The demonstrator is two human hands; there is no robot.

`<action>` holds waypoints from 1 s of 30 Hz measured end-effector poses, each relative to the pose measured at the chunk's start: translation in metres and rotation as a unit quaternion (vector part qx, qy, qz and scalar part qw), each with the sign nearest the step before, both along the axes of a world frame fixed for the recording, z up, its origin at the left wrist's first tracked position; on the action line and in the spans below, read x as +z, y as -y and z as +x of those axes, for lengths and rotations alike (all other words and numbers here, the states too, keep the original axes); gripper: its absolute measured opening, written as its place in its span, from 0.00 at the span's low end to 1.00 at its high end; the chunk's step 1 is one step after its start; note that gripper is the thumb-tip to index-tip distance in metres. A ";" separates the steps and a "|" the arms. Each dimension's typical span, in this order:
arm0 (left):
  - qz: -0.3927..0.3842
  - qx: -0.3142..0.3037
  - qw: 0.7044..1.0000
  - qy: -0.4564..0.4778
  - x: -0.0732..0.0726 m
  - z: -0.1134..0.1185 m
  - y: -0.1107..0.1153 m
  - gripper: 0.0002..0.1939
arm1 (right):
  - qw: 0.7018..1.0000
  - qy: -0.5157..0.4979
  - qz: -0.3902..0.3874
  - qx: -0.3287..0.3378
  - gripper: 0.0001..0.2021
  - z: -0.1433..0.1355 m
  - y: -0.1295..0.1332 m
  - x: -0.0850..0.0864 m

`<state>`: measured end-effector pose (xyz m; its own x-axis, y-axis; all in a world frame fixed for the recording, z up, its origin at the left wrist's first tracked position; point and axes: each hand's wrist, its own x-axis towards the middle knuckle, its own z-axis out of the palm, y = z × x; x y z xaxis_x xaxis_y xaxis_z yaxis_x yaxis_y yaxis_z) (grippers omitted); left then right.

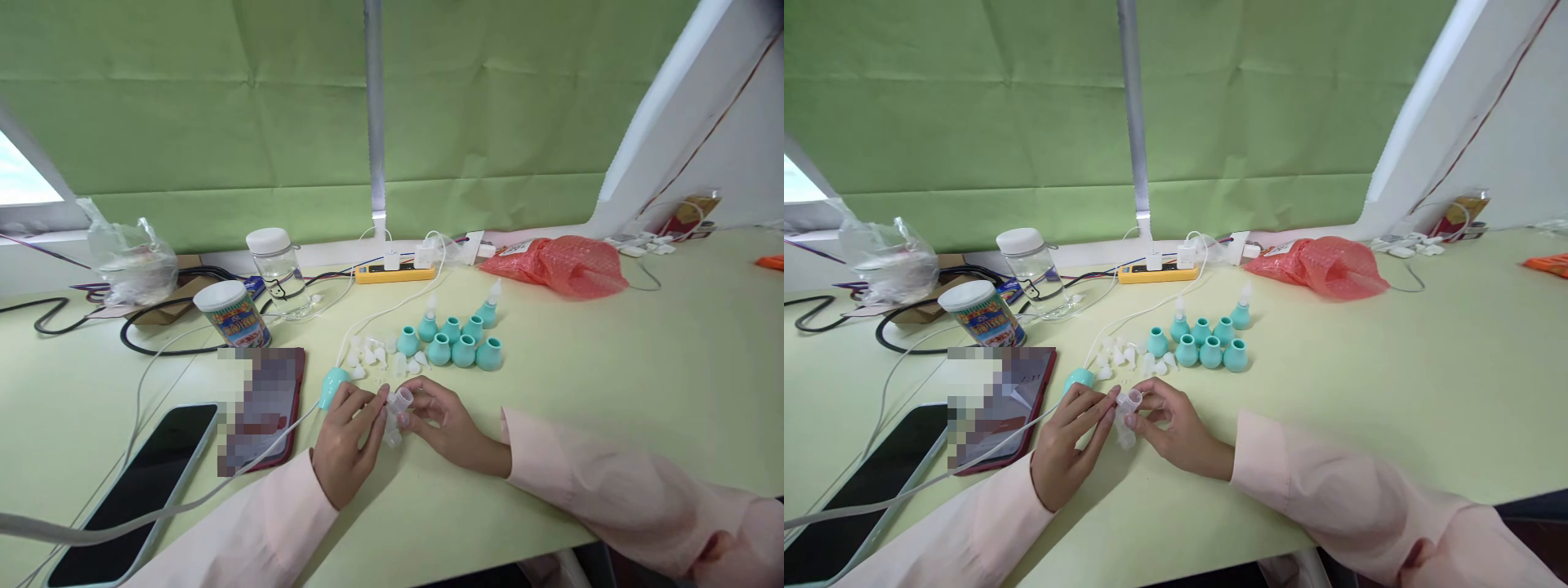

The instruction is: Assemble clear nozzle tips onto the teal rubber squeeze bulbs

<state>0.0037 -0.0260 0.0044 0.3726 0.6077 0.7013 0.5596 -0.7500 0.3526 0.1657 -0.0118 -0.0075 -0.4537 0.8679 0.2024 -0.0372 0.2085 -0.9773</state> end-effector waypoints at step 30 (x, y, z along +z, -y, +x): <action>-0.024 0.029 0.995 0.092 -0.002 0.001 -0.001 0.10 | 0.951 0.099 0.269 -0.114 0.16 0.014 -0.001 0.019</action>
